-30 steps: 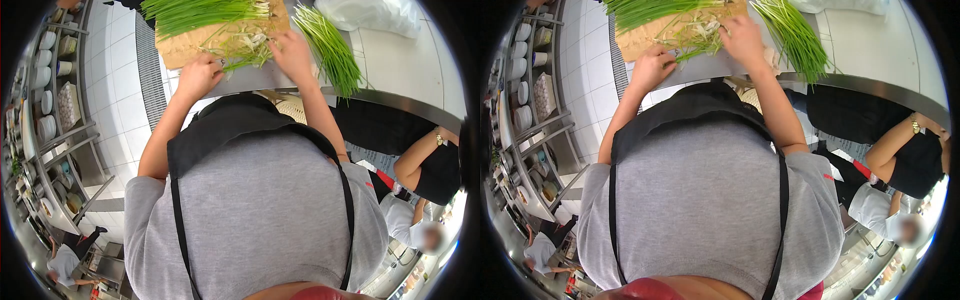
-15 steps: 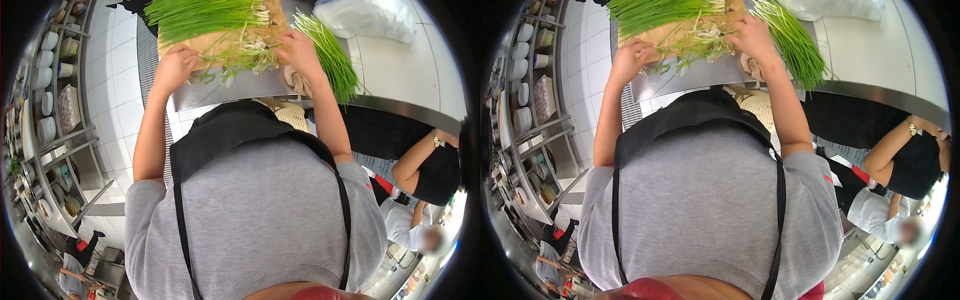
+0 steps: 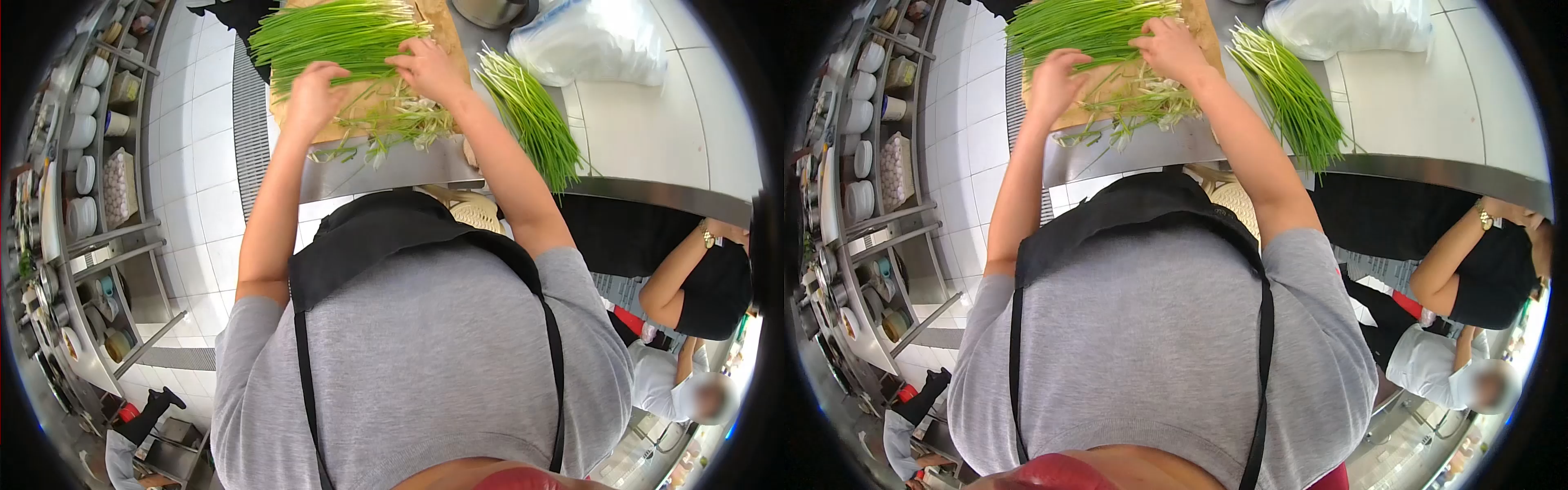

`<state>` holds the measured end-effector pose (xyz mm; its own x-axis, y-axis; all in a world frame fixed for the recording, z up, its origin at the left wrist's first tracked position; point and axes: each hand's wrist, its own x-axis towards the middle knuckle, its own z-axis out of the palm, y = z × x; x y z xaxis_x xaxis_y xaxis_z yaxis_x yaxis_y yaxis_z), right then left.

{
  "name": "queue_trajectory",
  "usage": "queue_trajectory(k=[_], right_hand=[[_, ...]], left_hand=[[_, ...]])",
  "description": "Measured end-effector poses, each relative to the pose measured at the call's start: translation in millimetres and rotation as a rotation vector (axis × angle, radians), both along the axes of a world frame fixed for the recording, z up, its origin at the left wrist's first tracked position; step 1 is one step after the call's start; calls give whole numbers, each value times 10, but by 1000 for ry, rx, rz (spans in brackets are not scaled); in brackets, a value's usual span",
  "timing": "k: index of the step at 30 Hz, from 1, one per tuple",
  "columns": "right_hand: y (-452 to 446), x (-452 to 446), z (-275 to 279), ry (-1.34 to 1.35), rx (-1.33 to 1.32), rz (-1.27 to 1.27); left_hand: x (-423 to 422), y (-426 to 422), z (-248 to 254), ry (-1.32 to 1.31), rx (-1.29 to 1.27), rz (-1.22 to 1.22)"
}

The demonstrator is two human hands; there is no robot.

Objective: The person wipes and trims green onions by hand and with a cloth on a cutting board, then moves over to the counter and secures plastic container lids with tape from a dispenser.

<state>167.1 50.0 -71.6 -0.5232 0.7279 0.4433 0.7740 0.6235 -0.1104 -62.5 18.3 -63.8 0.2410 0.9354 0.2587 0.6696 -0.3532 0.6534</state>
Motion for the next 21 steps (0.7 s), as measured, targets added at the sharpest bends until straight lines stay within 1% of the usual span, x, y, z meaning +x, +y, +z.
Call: queue_trajectory(k=[2,5,6,9,12,16,19,21], right_hand=[[-2,-25,-2,-46,-3,-6],[-51,-38,150,-13,-31,26],[-133,-53,256,16,-40,54],[-272,-35,392,49,-52,99],[-262,190,400,55,-84,57],[-254,560,377,30,-167,-5],[-259,707,321,34,-174,-30],[-256,720,285,98,-166,-30]], left_hand=[[175,61,-126,13,32,-76],[303,5,-13,-58,75,-83],[330,-55,88,1,165,-69],[383,-123,239,102,80,-83],[353,-116,284,169,181,-101],[234,-148,296,130,4,-56],[191,-168,270,54,-63,-26],[192,-191,269,13,-86,-30]])
